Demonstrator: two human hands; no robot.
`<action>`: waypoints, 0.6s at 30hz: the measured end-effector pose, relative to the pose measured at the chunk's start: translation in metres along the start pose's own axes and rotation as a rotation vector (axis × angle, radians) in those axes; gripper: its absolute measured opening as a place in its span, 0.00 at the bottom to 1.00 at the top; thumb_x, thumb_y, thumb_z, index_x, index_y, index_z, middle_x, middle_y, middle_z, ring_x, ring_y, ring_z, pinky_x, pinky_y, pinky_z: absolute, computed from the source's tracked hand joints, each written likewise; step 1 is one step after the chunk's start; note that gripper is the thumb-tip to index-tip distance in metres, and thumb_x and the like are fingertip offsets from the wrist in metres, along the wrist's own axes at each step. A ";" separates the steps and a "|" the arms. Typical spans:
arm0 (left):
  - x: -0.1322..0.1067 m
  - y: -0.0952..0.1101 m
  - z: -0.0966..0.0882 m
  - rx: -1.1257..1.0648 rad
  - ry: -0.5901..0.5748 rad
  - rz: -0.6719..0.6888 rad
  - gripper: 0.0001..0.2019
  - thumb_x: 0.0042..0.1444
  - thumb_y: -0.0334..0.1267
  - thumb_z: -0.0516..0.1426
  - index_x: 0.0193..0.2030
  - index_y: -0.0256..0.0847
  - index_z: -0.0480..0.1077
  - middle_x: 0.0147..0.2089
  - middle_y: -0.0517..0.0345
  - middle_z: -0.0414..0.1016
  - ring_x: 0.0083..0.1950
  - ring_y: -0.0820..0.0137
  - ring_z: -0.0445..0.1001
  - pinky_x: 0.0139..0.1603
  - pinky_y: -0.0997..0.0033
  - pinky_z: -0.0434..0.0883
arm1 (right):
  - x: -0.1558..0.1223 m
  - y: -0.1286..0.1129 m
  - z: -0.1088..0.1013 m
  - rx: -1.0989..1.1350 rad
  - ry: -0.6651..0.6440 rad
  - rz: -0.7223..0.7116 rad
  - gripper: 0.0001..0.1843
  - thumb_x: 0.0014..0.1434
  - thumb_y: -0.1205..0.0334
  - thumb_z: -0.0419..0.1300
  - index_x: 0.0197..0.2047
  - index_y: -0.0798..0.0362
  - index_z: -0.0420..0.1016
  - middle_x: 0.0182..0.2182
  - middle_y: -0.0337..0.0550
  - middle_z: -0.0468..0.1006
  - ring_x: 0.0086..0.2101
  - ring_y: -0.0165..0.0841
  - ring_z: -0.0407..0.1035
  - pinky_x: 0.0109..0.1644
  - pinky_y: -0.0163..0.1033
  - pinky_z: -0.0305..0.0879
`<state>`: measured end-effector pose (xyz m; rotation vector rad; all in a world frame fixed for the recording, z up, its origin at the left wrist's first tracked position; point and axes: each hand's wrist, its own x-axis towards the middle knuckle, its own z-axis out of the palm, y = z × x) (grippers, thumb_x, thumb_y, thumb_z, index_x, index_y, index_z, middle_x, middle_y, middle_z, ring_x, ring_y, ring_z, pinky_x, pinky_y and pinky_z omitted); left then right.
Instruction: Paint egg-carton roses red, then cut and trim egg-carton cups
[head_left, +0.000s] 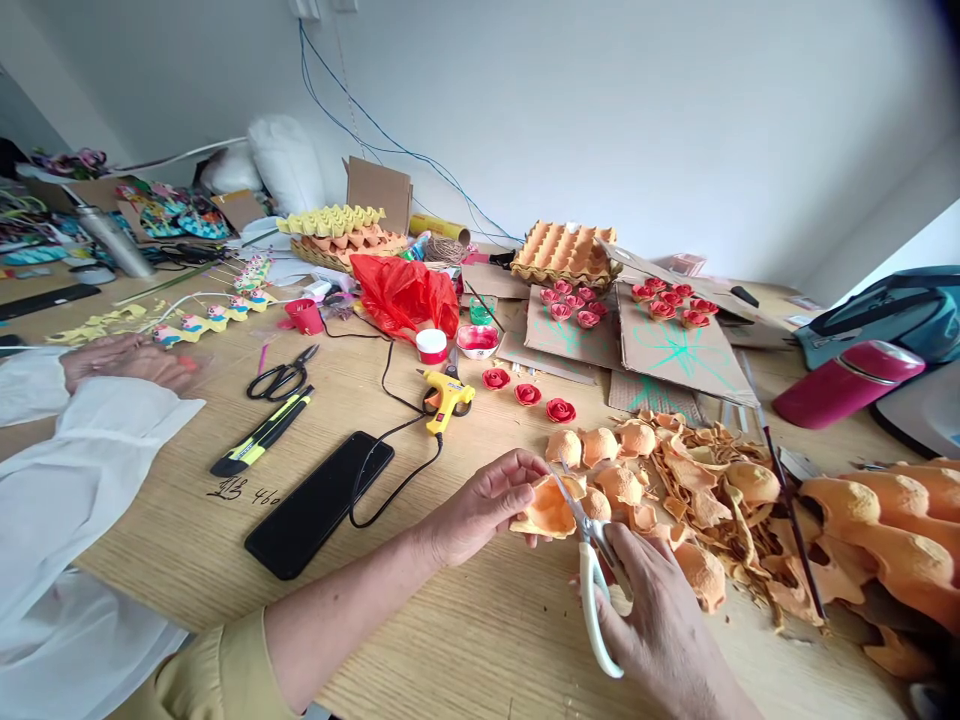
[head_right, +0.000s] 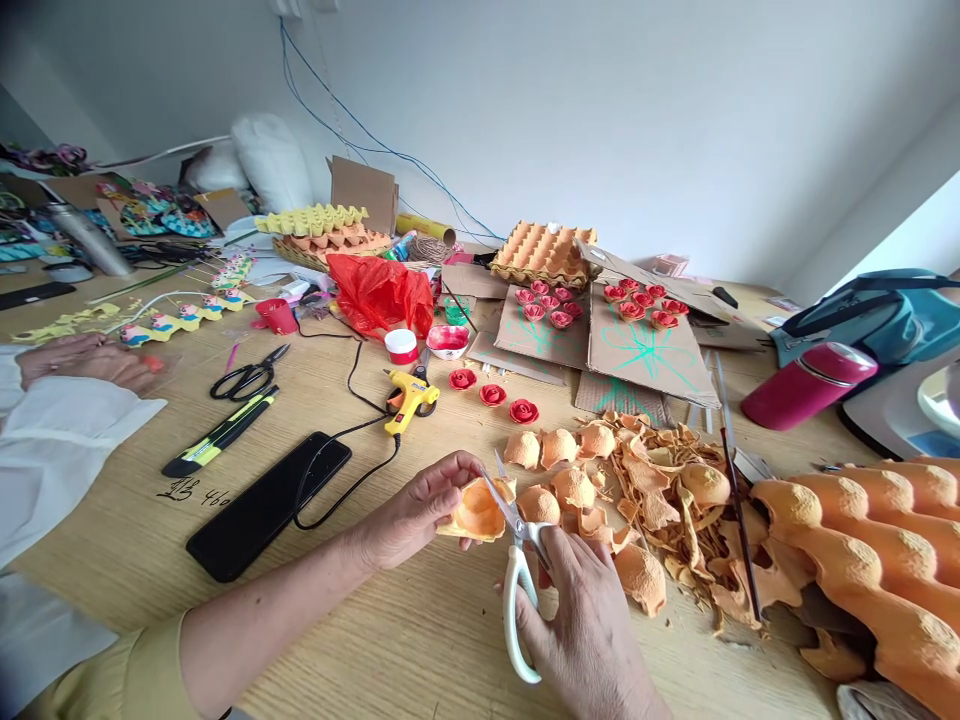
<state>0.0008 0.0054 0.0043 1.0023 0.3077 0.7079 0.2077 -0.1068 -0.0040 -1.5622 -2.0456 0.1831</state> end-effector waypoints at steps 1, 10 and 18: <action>0.000 0.001 0.000 -0.002 -0.001 -0.002 0.20 0.58 0.52 0.66 0.48 0.41 0.70 0.45 0.55 0.74 0.36 0.72 0.78 0.32 0.75 0.74 | 0.001 0.000 -0.001 -0.003 0.012 -0.012 0.15 0.68 0.54 0.58 0.32 0.48 0.59 0.26 0.35 0.68 0.27 0.32 0.64 0.35 0.39 0.63; 0.000 0.003 -0.006 -0.034 -0.003 -0.052 0.23 0.58 0.55 0.65 0.49 0.39 0.69 0.44 0.52 0.75 0.35 0.70 0.78 0.30 0.75 0.73 | 0.002 -0.007 -0.007 -0.030 0.088 -0.091 0.17 0.69 0.55 0.57 0.30 0.47 0.57 0.22 0.33 0.67 0.23 0.30 0.63 0.29 0.36 0.61; -0.001 0.009 -0.007 0.016 -0.015 -0.025 0.20 0.60 0.53 0.64 0.45 0.39 0.69 0.37 0.57 0.76 0.33 0.71 0.79 0.29 0.77 0.75 | 0.006 -0.006 -0.005 -0.048 0.086 -0.112 0.16 0.69 0.55 0.56 0.31 0.47 0.58 0.22 0.33 0.68 0.22 0.29 0.64 0.29 0.35 0.62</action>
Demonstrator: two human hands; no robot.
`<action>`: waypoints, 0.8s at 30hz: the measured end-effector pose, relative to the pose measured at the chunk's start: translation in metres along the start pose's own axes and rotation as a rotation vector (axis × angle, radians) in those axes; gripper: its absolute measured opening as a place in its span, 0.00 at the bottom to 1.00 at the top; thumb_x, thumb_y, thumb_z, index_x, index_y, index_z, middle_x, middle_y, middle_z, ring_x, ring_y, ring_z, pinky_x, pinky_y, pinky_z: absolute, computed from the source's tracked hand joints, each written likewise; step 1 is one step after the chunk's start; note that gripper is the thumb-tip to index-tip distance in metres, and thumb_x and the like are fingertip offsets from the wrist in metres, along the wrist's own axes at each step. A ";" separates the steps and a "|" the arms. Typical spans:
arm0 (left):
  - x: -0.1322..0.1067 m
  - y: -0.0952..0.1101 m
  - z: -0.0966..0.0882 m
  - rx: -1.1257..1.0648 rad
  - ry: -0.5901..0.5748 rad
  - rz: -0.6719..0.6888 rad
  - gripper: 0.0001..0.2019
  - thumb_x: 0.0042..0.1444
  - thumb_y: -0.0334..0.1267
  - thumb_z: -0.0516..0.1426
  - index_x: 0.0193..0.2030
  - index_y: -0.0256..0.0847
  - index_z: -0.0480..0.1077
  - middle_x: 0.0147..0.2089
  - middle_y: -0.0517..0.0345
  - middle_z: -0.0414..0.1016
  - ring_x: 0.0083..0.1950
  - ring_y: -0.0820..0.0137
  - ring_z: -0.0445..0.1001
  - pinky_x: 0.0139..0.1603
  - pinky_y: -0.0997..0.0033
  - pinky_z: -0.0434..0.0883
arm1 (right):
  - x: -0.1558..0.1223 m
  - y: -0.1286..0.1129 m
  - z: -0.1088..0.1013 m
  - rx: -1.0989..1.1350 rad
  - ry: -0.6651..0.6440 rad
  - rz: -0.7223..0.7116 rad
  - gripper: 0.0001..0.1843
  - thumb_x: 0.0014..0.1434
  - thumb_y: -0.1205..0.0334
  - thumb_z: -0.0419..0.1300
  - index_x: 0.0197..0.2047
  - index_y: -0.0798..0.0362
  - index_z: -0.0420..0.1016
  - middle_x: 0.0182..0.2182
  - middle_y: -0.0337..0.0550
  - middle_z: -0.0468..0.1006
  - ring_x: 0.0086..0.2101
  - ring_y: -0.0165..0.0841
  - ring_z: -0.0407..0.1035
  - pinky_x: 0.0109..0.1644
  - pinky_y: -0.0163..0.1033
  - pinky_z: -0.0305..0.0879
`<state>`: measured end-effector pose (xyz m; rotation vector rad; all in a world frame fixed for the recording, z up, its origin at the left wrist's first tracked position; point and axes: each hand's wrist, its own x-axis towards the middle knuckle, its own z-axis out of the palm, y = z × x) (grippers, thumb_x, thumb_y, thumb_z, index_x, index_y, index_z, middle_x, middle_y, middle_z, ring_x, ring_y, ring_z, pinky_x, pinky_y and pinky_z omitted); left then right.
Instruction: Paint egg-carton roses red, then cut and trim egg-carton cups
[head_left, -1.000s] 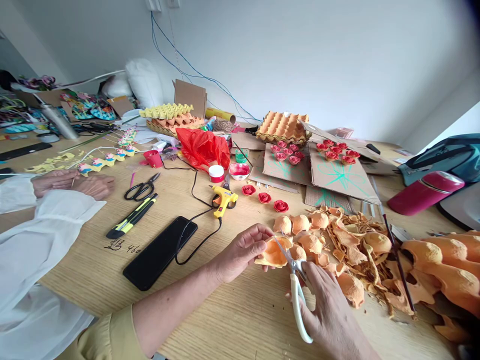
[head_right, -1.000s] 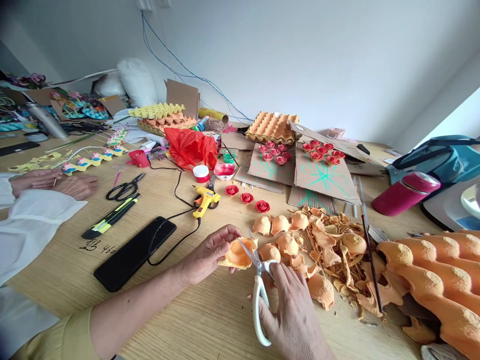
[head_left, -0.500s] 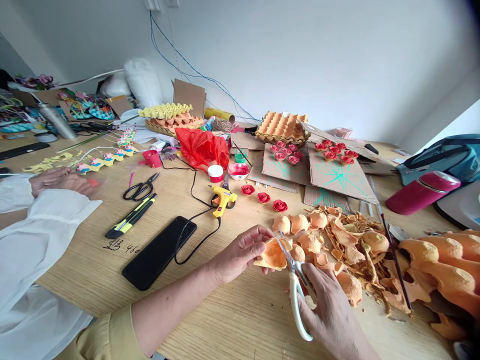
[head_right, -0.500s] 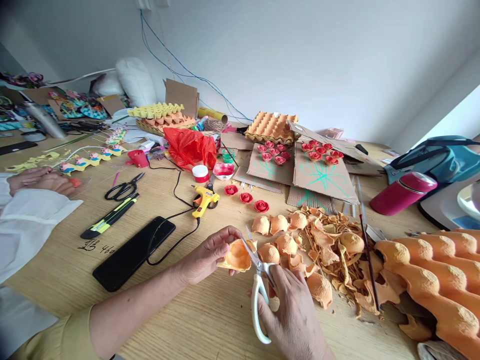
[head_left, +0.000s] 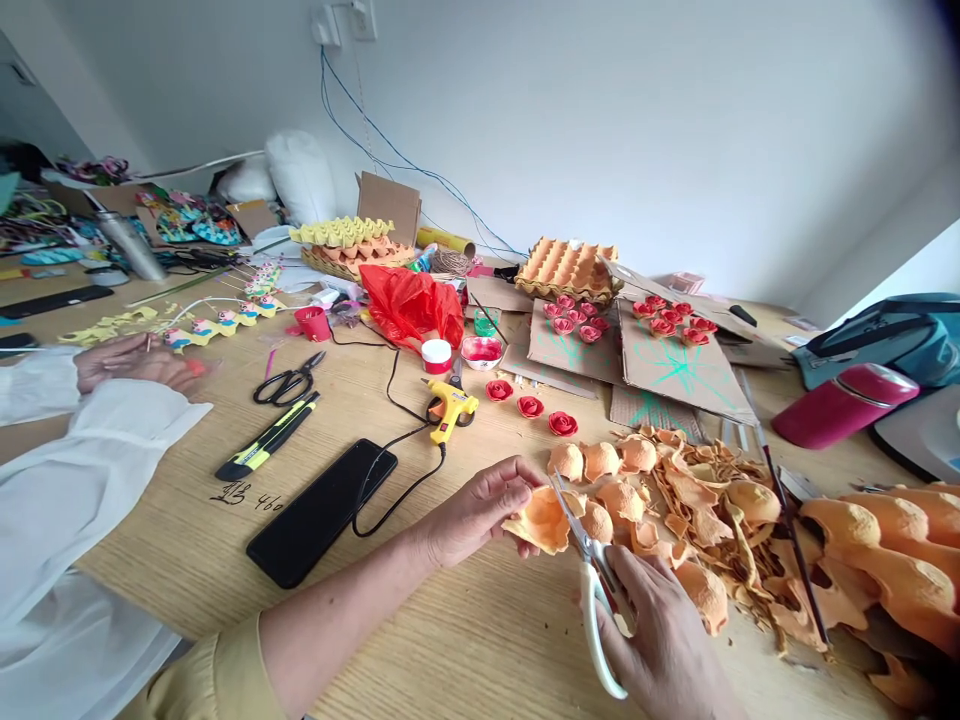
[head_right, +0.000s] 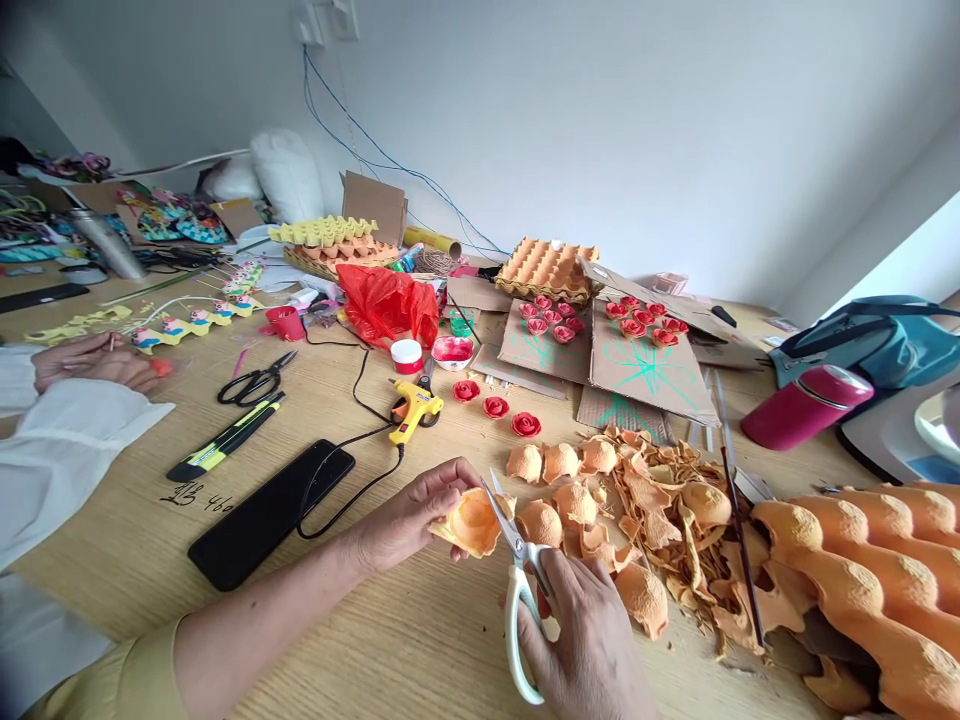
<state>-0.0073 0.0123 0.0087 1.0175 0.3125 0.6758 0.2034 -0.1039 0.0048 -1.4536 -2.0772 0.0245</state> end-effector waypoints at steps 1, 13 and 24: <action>0.000 0.000 -0.001 0.022 -0.011 -0.005 0.20 0.60 0.53 0.64 0.45 0.39 0.69 0.36 0.57 0.76 0.33 0.72 0.79 0.29 0.77 0.75 | 0.000 0.000 0.001 0.006 -0.012 0.011 0.16 0.69 0.54 0.56 0.31 0.47 0.58 0.23 0.33 0.68 0.23 0.30 0.64 0.29 0.36 0.63; 0.000 -0.003 -0.003 -0.009 -0.026 -0.089 0.19 0.60 0.53 0.65 0.43 0.39 0.68 0.36 0.56 0.76 0.32 0.72 0.77 0.26 0.79 0.72 | -0.004 -0.005 0.000 0.041 -0.043 0.076 0.18 0.69 0.51 0.57 0.29 0.47 0.59 0.22 0.34 0.68 0.23 0.30 0.64 0.27 0.35 0.63; -0.001 0.000 0.006 0.021 -0.036 -0.040 0.31 0.47 0.42 0.75 0.54 0.43 0.65 0.47 0.58 0.73 0.39 0.74 0.76 0.40 0.74 0.74 | -0.004 -0.009 0.003 0.071 0.022 0.194 0.21 0.71 0.50 0.53 0.27 0.48 0.57 0.19 0.33 0.66 0.20 0.27 0.62 0.24 0.31 0.60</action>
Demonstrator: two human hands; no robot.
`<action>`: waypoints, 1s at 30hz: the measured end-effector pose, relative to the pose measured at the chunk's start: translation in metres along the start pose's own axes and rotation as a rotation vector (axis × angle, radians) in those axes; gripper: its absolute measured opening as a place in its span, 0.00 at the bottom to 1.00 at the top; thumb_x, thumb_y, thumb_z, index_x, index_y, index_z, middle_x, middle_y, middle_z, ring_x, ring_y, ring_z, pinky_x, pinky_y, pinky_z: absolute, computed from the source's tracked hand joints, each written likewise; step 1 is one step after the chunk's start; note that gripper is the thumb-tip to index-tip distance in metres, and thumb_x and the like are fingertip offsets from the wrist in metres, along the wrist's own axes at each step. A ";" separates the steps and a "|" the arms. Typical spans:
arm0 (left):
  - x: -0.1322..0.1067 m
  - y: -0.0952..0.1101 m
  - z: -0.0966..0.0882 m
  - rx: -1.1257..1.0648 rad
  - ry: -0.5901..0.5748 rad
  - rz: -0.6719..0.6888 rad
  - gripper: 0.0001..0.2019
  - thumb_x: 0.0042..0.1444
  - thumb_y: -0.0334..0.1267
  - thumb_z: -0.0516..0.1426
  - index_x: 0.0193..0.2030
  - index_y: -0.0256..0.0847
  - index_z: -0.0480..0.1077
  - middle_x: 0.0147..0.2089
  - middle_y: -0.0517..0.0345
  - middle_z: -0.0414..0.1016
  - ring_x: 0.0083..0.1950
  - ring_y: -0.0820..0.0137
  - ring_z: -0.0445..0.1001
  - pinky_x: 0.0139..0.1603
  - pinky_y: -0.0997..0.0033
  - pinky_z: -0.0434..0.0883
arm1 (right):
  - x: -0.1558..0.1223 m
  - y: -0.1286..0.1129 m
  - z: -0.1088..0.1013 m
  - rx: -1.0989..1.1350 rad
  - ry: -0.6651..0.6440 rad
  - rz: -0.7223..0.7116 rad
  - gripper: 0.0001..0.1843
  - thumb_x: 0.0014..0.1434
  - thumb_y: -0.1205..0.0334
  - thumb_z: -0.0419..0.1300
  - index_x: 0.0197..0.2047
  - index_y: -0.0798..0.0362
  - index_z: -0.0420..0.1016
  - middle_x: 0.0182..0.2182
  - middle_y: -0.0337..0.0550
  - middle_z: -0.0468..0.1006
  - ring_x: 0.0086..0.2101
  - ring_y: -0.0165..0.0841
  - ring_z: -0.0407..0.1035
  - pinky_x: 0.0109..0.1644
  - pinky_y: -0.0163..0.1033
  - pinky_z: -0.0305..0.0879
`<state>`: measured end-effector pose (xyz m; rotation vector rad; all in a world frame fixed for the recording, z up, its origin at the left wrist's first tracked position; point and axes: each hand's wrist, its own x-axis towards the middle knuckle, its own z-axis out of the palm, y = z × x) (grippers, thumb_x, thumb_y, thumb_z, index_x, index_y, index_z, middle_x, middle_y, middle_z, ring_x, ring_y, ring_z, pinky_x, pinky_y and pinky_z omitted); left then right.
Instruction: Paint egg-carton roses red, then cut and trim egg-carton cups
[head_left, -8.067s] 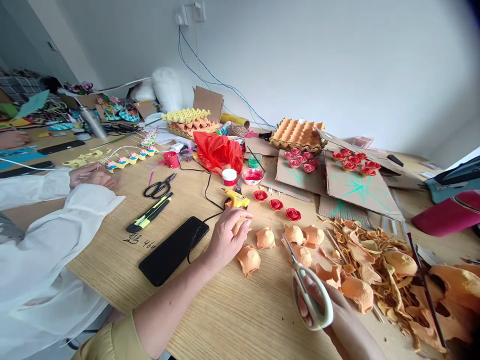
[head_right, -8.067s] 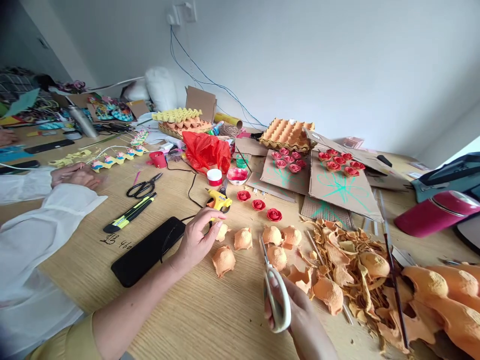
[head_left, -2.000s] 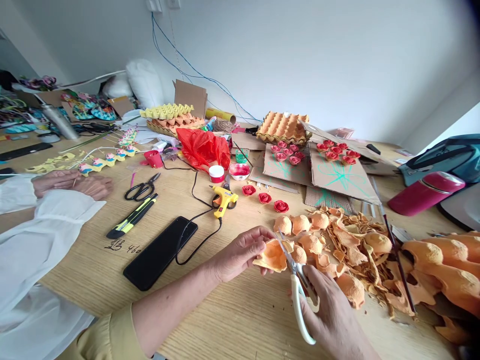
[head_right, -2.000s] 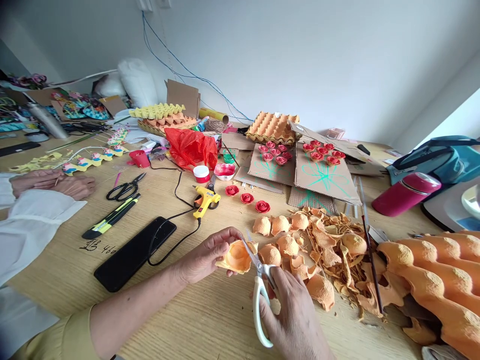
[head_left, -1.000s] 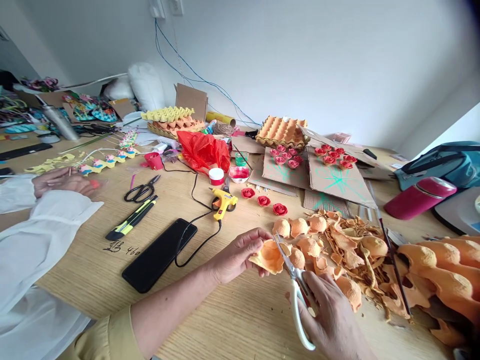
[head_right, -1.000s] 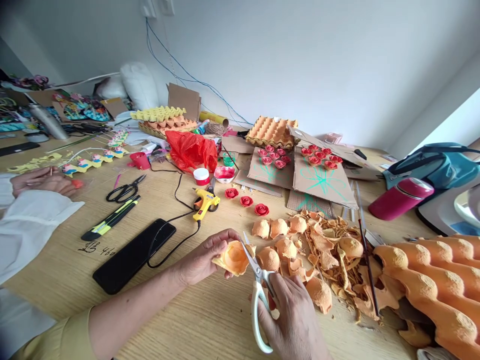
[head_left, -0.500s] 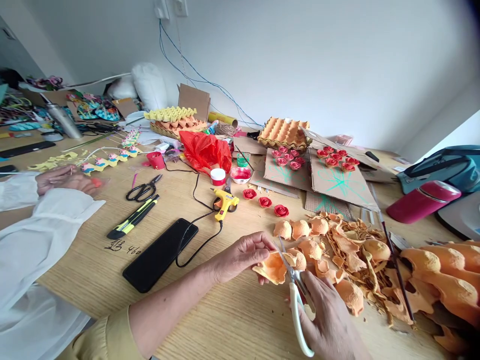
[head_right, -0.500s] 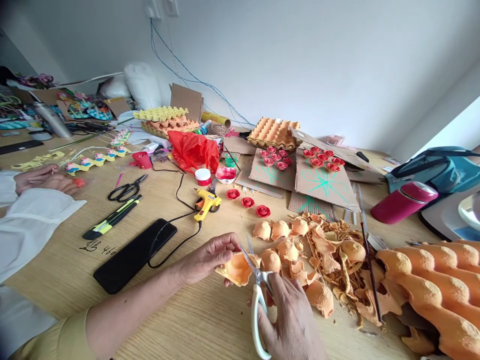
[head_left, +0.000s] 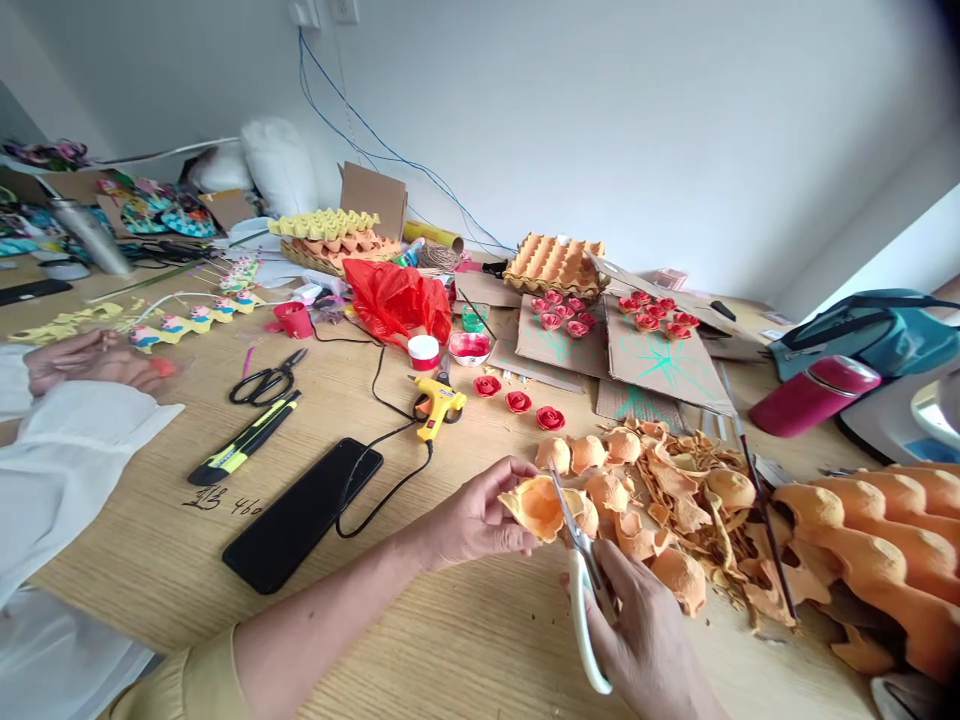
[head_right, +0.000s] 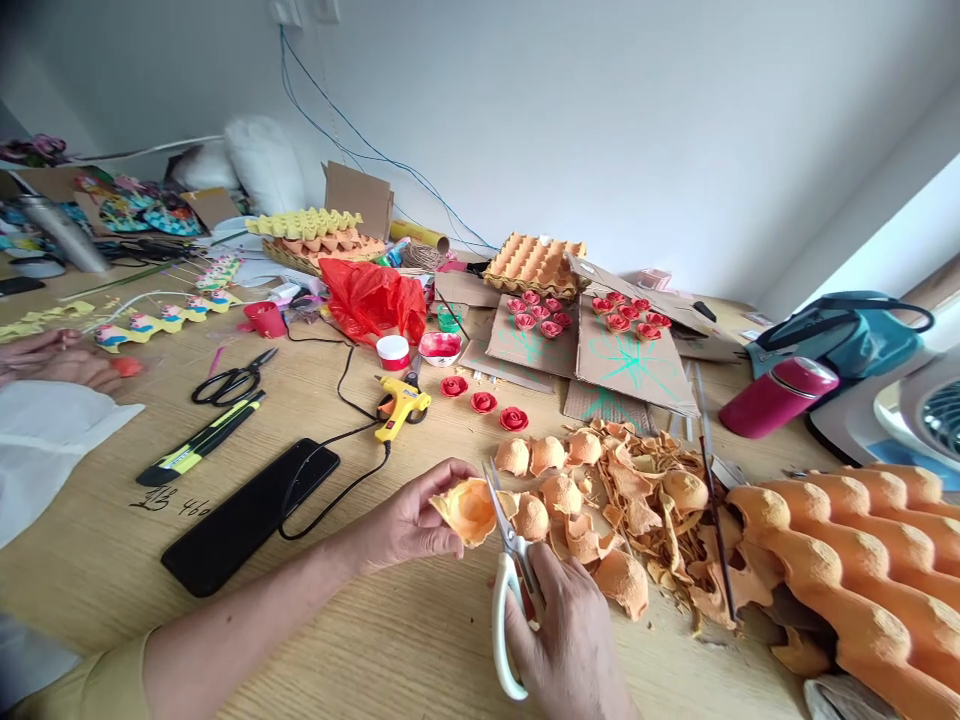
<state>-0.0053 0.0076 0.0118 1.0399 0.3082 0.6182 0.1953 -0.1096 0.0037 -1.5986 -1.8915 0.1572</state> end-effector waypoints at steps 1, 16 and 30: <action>0.000 -0.001 0.001 0.006 0.021 0.023 0.28 0.50 0.40 0.73 0.52 0.43 0.65 0.47 0.58 0.73 0.40 0.74 0.76 0.40 0.73 0.74 | 0.001 -0.002 -0.001 0.002 0.010 -0.001 0.21 0.71 0.50 0.53 0.27 0.48 0.56 0.19 0.33 0.66 0.20 0.27 0.61 0.24 0.31 0.59; 0.000 0.000 0.002 0.035 -0.020 0.042 0.20 0.50 0.35 0.73 0.46 0.41 0.71 0.47 0.59 0.74 0.45 0.72 0.77 0.48 0.71 0.72 | 0.001 -0.002 -0.001 0.011 -0.022 -0.031 0.15 0.70 0.52 0.53 0.32 0.48 0.60 0.25 0.35 0.70 0.25 0.30 0.66 0.29 0.34 0.64; 0.004 -0.006 -0.012 -0.158 0.063 0.078 0.20 0.53 0.42 0.72 0.49 0.40 0.73 0.47 0.53 0.78 0.43 0.68 0.79 0.46 0.66 0.76 | -0.001 0.003 0.000 0.138 -0.053 0.113 0.18 0.69 0.51 0.54 0.29 0.48 0.61 0.22 0.34 0.66 0.23 0.28 0.61 0.26 0.31 0.61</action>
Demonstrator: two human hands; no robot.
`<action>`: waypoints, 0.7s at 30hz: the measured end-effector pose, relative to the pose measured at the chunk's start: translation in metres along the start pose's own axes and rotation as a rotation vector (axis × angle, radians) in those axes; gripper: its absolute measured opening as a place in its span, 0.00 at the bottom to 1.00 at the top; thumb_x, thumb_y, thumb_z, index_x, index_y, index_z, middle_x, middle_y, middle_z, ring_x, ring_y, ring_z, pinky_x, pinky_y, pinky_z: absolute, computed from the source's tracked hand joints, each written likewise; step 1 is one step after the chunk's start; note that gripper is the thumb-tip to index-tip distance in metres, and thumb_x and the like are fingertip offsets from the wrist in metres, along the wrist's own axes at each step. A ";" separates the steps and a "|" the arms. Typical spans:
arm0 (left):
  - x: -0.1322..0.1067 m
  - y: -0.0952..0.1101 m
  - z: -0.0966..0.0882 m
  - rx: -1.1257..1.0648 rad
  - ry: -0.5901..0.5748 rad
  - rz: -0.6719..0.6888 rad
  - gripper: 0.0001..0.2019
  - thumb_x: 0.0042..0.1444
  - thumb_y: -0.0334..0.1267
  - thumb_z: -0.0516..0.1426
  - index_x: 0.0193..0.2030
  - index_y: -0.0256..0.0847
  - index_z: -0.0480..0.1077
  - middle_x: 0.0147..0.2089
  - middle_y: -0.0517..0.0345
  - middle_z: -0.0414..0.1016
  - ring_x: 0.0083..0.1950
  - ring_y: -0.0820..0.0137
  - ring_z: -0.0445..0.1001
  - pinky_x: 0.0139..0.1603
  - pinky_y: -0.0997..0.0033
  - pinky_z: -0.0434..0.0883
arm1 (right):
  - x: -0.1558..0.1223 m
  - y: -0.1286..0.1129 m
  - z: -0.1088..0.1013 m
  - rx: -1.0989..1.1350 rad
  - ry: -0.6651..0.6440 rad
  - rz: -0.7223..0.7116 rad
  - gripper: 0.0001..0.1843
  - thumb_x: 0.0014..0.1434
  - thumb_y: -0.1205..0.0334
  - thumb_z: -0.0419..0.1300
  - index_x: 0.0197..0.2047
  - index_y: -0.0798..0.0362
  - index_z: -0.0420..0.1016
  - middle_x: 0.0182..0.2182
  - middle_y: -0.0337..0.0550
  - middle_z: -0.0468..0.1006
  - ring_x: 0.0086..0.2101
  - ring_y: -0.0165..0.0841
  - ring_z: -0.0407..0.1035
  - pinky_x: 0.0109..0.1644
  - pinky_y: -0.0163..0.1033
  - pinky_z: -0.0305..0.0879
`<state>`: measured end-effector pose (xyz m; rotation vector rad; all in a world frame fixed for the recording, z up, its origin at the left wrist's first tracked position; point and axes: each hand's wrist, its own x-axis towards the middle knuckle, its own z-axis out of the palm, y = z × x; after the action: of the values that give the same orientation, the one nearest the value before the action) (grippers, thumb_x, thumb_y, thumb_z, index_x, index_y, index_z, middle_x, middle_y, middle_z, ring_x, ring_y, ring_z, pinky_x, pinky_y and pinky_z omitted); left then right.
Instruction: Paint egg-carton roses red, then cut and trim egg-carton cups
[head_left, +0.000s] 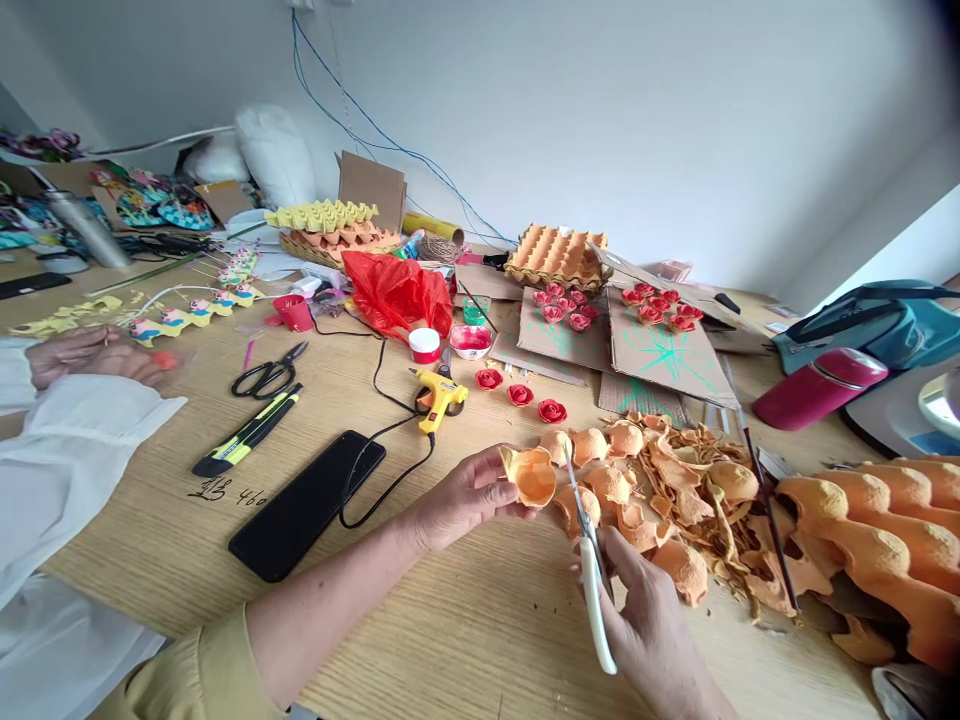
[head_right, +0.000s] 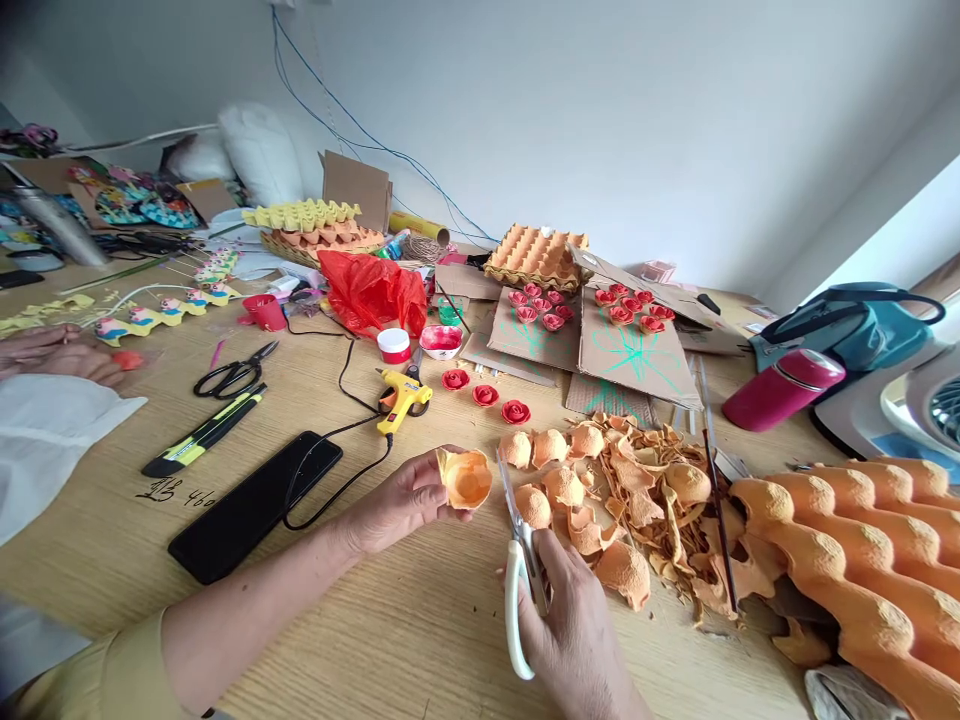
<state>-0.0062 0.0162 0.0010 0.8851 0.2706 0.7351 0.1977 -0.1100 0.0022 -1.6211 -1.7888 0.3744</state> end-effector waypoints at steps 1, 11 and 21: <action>0.000 0.000 -0.001 0.006 0.003 0.003 0.20 0.54 0.43 0.71 0.49 0.39 0.73 0.46 0.53 0.78 0.42 0.68 0.79 0.45 0.67 0.76 | 0.000 0.001 -0.001 -0.002 -0.009 -0.006 0.17 0.69 0.52 0.54 0.30 0.48 0.62 0.23 0.34 0.67 0.24 0.29 0.62 0.26 0.32 0.62; 0.000 -0.001 -0.001 0.172 -0.068 0.027 0.20 0.57 0.47 0.69 0.49 0.37 0.71 0.47 0.50 0.77 0.42 0.69 0.78 0.41 0.69 0.76 | 0.002 0.005 -0.006 -0.121 -0.042 -0.124 0.15 0.69 0.51 0.56 0.32 0.48 0.62 0.26 0.36 0.71 0.26 0.32 0.67 0.31 0.36 0.66; -0.003 0.003 0.008 0.208 -0.078 -0.005 0.21 0.53 0.42 0.71 0.49 0.40 0.70 0.45 0.53 0.76 0.46 0.68 0.75 0.46 0.69 0.73 | 0.004 0.006 -0.004 -0.215 -0.024 -0.158 0.12 0.68 0.50 0.58 0.37 0.48 0.66 0.31 0.39 0.74 0.32 0.35 0.70 0.37 0.40 0.67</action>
<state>-0.0053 0.0106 0.0082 1.1075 0.2830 0.6742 0.2047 -0.1063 0.0027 -1.6086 -2.0172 0.1327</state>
